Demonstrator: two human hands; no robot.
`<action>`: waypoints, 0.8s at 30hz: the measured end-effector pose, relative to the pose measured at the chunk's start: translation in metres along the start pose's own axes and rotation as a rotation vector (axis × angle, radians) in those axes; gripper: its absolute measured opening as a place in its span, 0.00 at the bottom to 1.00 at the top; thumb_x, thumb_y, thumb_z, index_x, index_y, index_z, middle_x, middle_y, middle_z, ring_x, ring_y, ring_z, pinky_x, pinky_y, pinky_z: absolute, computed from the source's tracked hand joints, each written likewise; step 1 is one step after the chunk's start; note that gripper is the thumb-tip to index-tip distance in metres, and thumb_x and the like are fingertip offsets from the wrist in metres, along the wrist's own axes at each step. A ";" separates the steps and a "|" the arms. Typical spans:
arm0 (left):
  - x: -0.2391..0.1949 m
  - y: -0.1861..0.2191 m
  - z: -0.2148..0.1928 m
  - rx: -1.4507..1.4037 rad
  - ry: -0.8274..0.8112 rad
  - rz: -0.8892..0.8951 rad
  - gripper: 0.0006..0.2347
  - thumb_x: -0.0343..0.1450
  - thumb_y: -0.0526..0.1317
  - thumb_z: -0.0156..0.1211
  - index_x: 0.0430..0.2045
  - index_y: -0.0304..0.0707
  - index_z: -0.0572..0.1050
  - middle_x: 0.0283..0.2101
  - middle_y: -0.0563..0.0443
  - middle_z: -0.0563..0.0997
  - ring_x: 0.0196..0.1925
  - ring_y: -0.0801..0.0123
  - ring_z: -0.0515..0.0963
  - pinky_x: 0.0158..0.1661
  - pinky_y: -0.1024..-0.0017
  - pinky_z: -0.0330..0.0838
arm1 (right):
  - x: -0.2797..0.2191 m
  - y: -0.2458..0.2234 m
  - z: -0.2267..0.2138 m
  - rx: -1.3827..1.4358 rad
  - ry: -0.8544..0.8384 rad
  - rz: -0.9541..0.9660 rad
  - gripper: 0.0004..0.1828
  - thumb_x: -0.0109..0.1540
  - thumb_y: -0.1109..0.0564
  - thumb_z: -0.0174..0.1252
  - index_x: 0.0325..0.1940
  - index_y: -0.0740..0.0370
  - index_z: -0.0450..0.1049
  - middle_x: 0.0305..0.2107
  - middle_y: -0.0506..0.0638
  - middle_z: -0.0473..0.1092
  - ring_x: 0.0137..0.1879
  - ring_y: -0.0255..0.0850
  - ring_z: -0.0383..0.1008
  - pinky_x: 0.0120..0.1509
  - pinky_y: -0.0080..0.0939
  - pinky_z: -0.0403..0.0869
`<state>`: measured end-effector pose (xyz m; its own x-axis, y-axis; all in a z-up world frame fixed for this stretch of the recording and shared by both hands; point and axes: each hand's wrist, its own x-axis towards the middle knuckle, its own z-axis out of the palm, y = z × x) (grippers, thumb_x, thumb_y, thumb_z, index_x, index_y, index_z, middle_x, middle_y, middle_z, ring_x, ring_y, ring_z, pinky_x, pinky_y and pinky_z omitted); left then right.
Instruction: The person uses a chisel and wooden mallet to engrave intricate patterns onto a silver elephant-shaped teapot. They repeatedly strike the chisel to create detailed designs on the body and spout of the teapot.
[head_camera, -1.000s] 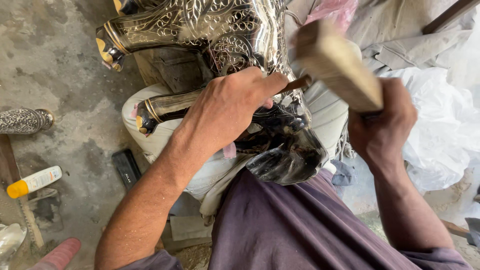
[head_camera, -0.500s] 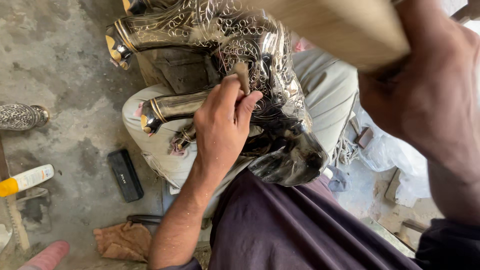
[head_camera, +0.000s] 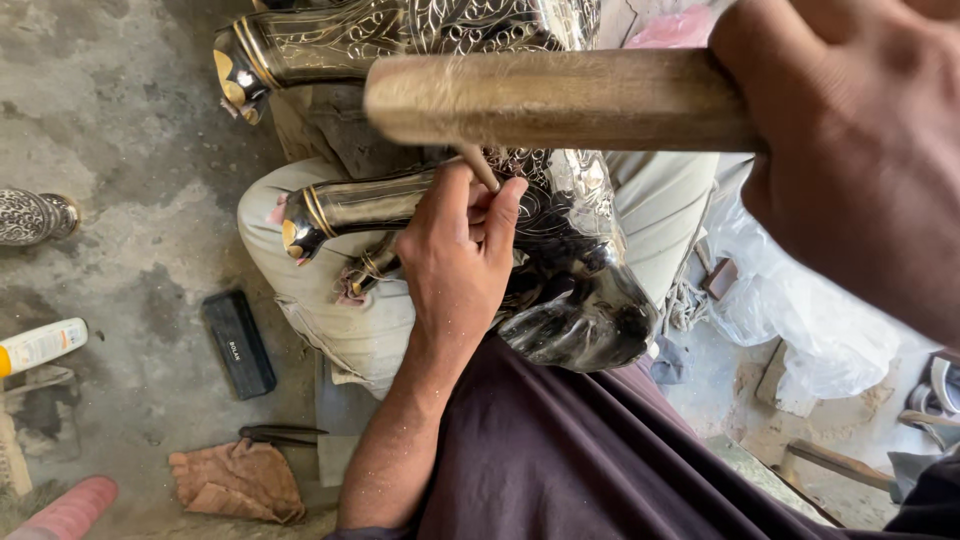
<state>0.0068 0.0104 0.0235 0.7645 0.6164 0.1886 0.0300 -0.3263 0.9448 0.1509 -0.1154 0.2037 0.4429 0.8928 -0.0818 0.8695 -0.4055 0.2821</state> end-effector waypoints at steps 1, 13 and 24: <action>0.000 0.001 -0.002 -0.031 0.024 0.002 0.09 0.77 0.38 0.65 0.36 0.32 0.72 0.35 0.53 0.81 0.34 0.78 0.84 0.32 0.79 0.81 | -0.001 0.005 0.005 -0.011 0.000 0.007 0.17 0.59 0.68 0.66 0.52 0.66 0.75 0.35 0.58 0.75 0.36 0.47 0.78 0.40 0.46 0.78; -0.003 -0.014 0.002 -0.001 0.024 0.136 0.09 0.79 0.40 0.63 0.37 0.33 0.74 0.40 0.52 0.80 0.38 0.74 0.84 0.34 0.80 0.84 | -0.014 0.010 0.028 0.451 0.108 0.048 0.21 0.63 0.71 0.62 0.60 0.78 0.68 0.41 0.71 0.74 0.38 0.51 0.78 0.36 0.39 0.78; 0.000 0.003 -0.009 -0.031 0.060 0.070 0.08 0.78 0.38 0.66 0.35 0.33 0.74 0.36 0.53 0.81 0.33 0.75 0.82 0.27 0.81 0.77 | -0.008 0.009 0.011 0.130 0.078 0.044 0.19 0.56 0.73 0.65 0.51 0.72 0.76 0.32 0.63 0.76 0.33 0.49 0.79 0.36 0.43 0.78</action>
<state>0.0010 0.0159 0.0292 0.7240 0.6349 0.2697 -0.0434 -0.3484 0.9364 0.1577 -0.1283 0.1969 0.4674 0.8841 0.0041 0.8728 -0.4621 0.1574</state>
